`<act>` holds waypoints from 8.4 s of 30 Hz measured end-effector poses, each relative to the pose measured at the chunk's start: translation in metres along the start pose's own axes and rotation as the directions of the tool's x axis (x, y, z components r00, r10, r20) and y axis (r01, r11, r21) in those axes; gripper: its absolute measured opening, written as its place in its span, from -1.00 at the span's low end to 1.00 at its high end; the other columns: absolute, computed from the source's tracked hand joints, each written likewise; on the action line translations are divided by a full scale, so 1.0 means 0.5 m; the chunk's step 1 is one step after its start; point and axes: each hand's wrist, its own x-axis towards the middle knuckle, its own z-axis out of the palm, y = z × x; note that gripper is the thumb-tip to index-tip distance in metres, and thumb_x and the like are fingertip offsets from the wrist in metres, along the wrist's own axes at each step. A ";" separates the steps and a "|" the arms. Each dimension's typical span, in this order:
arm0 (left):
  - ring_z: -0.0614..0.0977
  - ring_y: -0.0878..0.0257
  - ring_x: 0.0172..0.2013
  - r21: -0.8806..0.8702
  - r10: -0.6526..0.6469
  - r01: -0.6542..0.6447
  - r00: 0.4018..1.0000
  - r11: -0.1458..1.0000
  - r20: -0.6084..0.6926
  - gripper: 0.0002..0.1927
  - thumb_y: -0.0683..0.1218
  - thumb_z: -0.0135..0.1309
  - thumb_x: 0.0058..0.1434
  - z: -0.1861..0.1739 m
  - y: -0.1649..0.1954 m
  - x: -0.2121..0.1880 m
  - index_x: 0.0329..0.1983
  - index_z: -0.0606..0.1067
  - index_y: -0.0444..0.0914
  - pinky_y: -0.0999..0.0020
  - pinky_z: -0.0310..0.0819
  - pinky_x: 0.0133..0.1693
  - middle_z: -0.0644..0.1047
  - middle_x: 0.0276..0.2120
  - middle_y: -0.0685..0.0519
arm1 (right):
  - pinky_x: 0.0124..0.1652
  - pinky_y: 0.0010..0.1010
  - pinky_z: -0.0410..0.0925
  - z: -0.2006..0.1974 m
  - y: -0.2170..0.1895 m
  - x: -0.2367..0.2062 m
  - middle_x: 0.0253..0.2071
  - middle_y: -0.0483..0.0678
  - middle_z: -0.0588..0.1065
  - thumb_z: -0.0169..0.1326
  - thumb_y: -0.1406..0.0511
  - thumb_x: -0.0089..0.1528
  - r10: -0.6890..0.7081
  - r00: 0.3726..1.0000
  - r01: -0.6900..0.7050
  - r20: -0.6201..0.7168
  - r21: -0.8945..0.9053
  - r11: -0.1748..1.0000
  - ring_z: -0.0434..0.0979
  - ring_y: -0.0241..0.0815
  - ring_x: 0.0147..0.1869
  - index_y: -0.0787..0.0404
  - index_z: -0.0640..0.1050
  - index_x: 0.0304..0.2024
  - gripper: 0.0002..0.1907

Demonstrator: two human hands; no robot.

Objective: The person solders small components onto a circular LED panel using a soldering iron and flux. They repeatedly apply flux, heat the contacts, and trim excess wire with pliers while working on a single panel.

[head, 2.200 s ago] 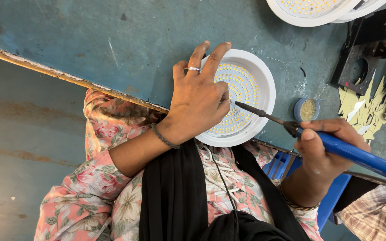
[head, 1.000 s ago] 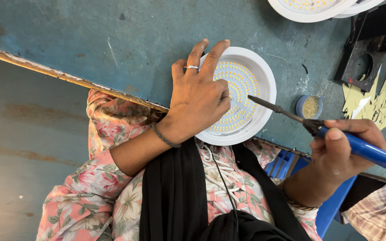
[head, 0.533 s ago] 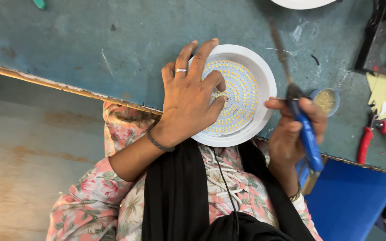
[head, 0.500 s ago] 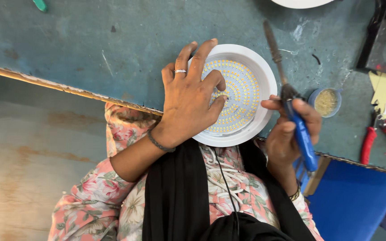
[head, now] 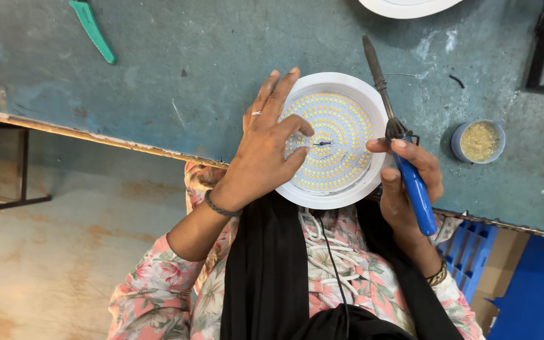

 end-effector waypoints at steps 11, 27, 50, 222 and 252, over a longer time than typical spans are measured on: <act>-0.18 -0.31 0.54 0.117 0.098 -0.088 0.992 0.989 -0.079 -0.91 -0.14 0.27 0.06 -0.014 0.030 -0.021 -0.37 0.70 -0.08 -0.48 -0.35 0.42 0.19 0.49 -0.07 | 0.10 -0.44 0.45 0.008 -0.005 0.003 -0.01 0.13 0.59 0.06 0.16 0.52 0.011 1.000 -0.011 -0.005 0.064 0.998 0.63 -0.15 0.06 0.19 0.38 0.25 -0.65; 0.02 -0.22 0.50 0.261 0.102 -0.081 0.993 0.962 -0.066 -0.90 0.06 0.29 0.23 0.019 0.056 -0.002 -0.28 0.67 0.00 -0.28 -0.04 0.34 0.29 0.42 0.00 | 0.07 -0.44 0.45 0.006 0.010 0.011 -0.04 0.09 0.61 0.06 0.14 0.51 -0.029 1.000 0.029 0.002 -0.006 1.000 0.65 -0.17 0.04 0.17 0.40 0.23 -0.66; 0.47 0.06 0.26 0.414 0.391 -0.411 0.910 0.812 0.137 -0.85 -0.11 0.12 0.24 0.007 0.054 0.042 -0.17 0.63 -0.20 -0.15 0.14 0.34 0.53 -0.10 0.07 | 0.03 -0.49 0.45 0.004 0.016 0.016 -0.03 0.11 0.60 0.05 0.13 0.51 0.017 1.000 -0.017 -0.001 0.058 0.998 0.64 -0.20 0.03 0.16 0.37 0.23 -0.65; 0.24 -0.13 0.37 0.051 0.041 -0.031 0.978 0.998 -0.204 -0.90 -0.06 0.25 0.09 -0.054 -0.001 0.023 -0.45 0.65 -0.17 -0.14 0.24 0.12 0.44 0.23 0.01 | 0.39 -0.06 0.33 0.086 -0.091 0.093 0.52 0.31 0.10 0.29 0.58 0.13 -0.103 0.943 0.213 0.315 -0.337 0.917 0.36 0.18 0.51 -0.01 0.03 0.19 -0.14; 0.21 -0.14 0.36 0.097 -0.012 0.024 0.992 0.995 -0.124 -0.91 -0.03 0.27 0.03 -0.015 0.024 0.035 -0.53 0.63 -0.10 -0.10 0.19 0.03 0.44 0.19 0.08 | 0.49 -0.36 0.25 -0.105 -0.028 0.023 0.63 0.01 -0.12 0.19 0.71 0.32 -0.039 0.992 -0.004 -0.118 -0.341 0.940 0.19 -0.08 0.58 -0.16 -0.08 0.38 -0.02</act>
